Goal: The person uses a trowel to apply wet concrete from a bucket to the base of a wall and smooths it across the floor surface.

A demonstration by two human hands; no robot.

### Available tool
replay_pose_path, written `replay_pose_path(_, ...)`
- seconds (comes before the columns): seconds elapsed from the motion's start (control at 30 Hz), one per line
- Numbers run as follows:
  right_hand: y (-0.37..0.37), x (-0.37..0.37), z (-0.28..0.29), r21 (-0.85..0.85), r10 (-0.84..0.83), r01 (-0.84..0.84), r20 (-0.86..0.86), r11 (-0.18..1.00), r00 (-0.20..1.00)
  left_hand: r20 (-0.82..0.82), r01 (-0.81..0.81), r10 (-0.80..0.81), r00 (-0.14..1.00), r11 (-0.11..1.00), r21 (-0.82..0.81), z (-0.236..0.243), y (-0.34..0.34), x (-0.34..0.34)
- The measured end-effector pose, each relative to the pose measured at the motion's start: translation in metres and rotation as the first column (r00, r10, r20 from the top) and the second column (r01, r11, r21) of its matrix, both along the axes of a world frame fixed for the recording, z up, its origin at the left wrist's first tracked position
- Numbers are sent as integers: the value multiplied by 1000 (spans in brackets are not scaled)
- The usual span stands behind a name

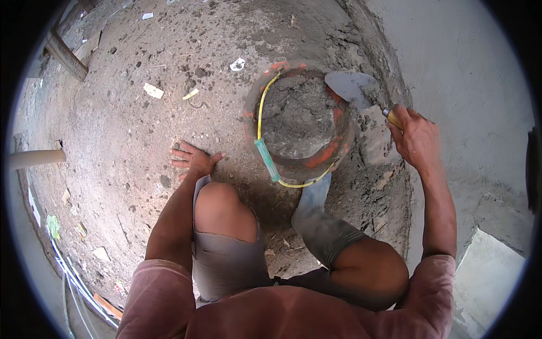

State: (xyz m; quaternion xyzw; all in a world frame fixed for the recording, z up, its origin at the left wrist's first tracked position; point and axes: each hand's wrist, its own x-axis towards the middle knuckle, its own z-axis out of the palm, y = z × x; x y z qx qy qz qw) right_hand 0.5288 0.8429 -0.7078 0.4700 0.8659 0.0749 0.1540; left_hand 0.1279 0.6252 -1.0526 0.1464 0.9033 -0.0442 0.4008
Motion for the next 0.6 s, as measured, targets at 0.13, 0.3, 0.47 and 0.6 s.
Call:
replay_pose_path(0.13,16,-56,28,-6,126,-127,195,992,973,17,-21,20,1000,999,49,18,-2,0)
replay_pose_path(0.3,-17,-79,-112,-333,310,-220,246,917,919,53,-14,10,999,997,81,29,8,11)
replay_pose_path(0.47,-19,-91,-39,-434,489,-326,346,840,801,49,-32,30,998,998,55,25,1,-4)
replay_pose_path(0.6,-10,-104,19,-229,251,-169,399,959,882,53,-31,26,998,995,92,23,-8,-7)
